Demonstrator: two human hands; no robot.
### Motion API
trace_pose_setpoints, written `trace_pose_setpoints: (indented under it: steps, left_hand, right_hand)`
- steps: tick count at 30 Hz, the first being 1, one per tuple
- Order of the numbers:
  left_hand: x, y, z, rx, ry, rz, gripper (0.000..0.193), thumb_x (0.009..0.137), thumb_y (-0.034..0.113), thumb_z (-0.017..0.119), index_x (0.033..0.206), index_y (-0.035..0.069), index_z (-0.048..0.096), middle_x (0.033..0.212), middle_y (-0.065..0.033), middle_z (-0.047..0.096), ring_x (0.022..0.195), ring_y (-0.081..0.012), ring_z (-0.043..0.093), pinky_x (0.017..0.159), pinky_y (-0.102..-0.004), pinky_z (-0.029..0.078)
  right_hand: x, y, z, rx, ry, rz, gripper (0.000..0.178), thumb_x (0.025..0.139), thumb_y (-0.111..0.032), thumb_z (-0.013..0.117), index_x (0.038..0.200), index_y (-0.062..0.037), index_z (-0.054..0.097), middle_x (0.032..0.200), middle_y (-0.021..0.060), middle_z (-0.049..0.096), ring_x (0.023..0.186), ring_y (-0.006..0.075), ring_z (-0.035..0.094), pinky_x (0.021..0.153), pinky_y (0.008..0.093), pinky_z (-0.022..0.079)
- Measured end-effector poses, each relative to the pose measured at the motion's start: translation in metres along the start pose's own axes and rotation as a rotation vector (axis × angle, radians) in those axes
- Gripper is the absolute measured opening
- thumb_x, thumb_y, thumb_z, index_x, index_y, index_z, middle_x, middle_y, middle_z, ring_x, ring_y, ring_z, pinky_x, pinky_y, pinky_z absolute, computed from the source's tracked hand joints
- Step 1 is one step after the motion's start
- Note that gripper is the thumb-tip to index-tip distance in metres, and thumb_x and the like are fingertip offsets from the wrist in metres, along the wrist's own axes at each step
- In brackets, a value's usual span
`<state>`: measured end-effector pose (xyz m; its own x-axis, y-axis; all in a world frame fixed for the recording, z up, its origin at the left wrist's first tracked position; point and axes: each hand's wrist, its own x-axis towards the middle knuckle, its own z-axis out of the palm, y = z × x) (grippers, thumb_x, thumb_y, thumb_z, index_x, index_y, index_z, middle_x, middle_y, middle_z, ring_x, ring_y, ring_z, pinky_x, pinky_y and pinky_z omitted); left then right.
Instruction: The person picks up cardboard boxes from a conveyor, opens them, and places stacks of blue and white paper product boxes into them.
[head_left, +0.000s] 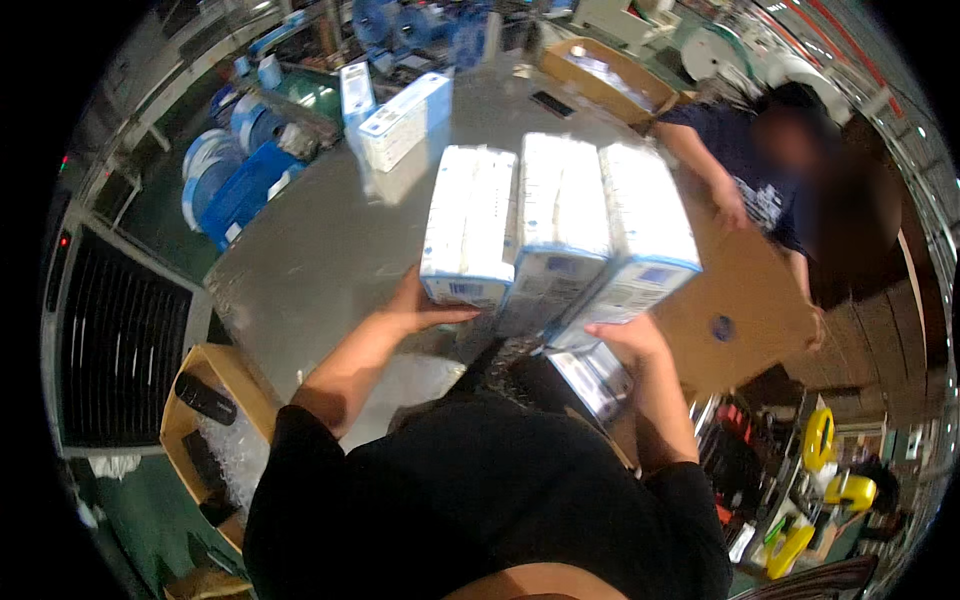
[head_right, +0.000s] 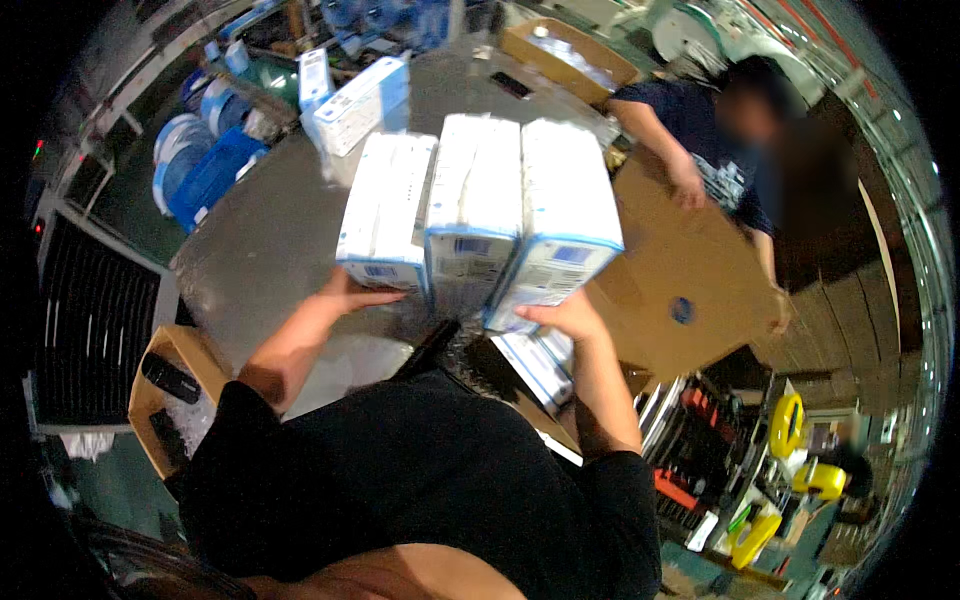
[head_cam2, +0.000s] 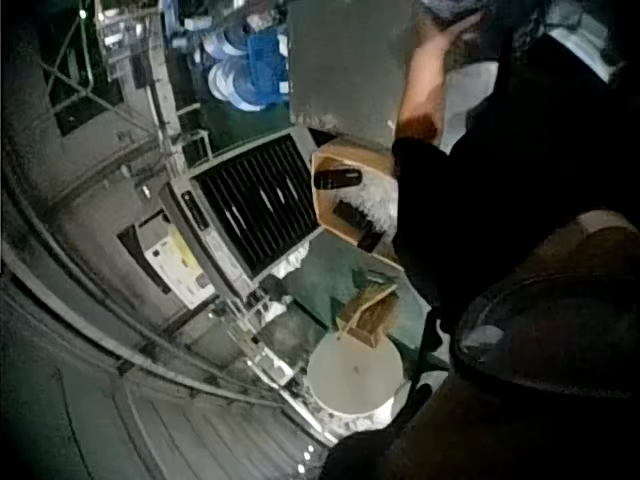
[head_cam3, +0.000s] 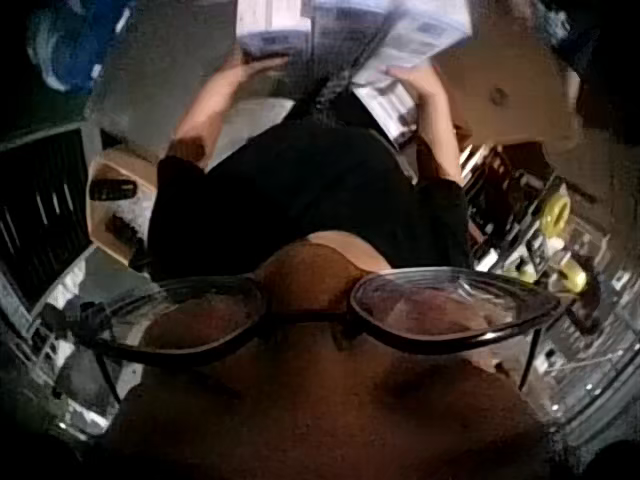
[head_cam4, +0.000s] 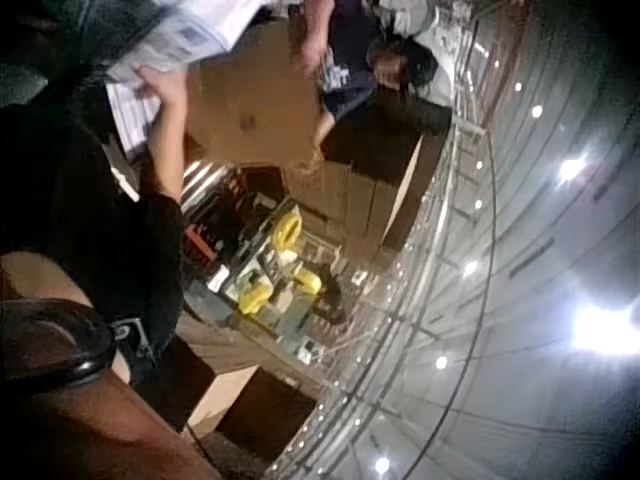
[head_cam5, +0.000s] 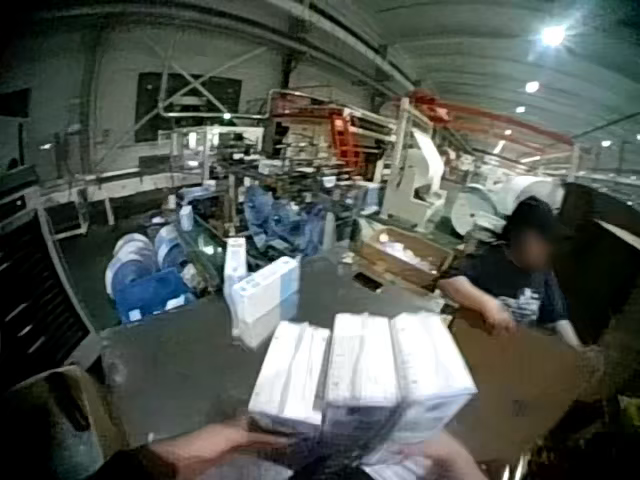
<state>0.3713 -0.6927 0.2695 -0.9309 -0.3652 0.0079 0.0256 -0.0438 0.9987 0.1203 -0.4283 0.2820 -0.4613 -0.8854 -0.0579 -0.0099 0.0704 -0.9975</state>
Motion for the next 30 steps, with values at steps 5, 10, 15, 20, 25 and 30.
trace_pose_setpoints:
  steps: [5,10,15,20,25,30]
  left_hand:
    - [0.026,0.001,0.144,-0.194,-0.284,0.294,0.063,0.077,0.015,0.078,0.131,0.003,0.048,0.123,-0.0145,0.058,0.106,-0.0266,0.059,0.095,-0.0385,0.047]
    - [-0.026,-0.047,0.18,-0.129,-0.57,-0.376,0.056,0.092,0.036,0.06,0.135,0.004,0.045,0.108,-0.0119,0.065,0.08,-0.0187,0.067,0.062,-0.0287,0.055]
    - [-0.089,-0.046,0.125,0.168,0.232,-0.454,0.048,0.09,0.032,0.064,0.126,0.002,0.053,0.089,-0.0065,0.066,0.067,-0.0113,0.063,0.051,-0.022,0.048]
    - [-0.142,-0.072,0.041,0.264,0.722,-0.445,0.04,0.088,0.031,0.067,0.117,0.004,0.061,0.083,-0.0038,0.065,0.062,-0.0103,0.06,0.05,-0.0219,0.047]
    - [-0.271,-0.137,-0.104,0.72,1.277,-0.266,0.032,0.088,0.031,0.06,0.1,0.001,0.066,0.08,-0.0102,0.065,0.067,-0.0168,0.062,0.06,-0.0349,0.05]
    - [-0.427,-0.213,-0.163,1.119,1.558,-0.959,0.035,0.09,0.033,0.048,0.09,0.003,0.066,0.092,-0.0172,0.069,0.086,-0.0372,0.065,0.076,-0.0445,0.051]
  right_hand:
    - [-0.121,-0.103,-0.091,-0.348,0.104,0.042,0.064,0.06,-0.009,0.086,0.116,0.0024,0.057,0.111,0.0106,0.064,0.102,0.0204,0.06,0.088,0.035,0.049]
    - [-0.186,-0.073,-0.165,-0.276,-0.105,0.083,0.079,0.067,-0.015,0.081,0.133,0.0008,0.042,0.115,0.0118,0.06,0.108,0.0215,0.056,0.094,0.0346,0.044]
    - [-0.169,0.073,-0.165,-1.155,0.196,0.142,0.065,0.073,-0.032,0.077,0.129,-0.0102,0.053,0.114,0.0174,0.062,0.104,0.0307,0.06,0.089,0.0415,0.047]
    - [-0.138,0.117,-0.081,-1.518,-0.351,0.617,0.127,0.054,-0.068,0.078,0.152,-0.028,0.007,0.158,0.0137,0.007,0.141,0.0471,0.008,0.107,0.0659,0.017]
    - [-0.169,0.188,-0.083,-1.476,-0.388,0.729,0.124,0.058,-0.051,0.084,0.151,-0.0294,0.006,0.158,0.0137,-0.002,0.142,0.0463,0.002,0.103,0.0703,0.022]
    - [-0.14,0.179,-0.062,-1.172,0.061,0.247,0.069,0.079,-0.052,0.068,0.133,-0.0127,0.05,0.128,0.0215,0.053,0.116,0.0357,0.053,0.096,0.0585,0.038]
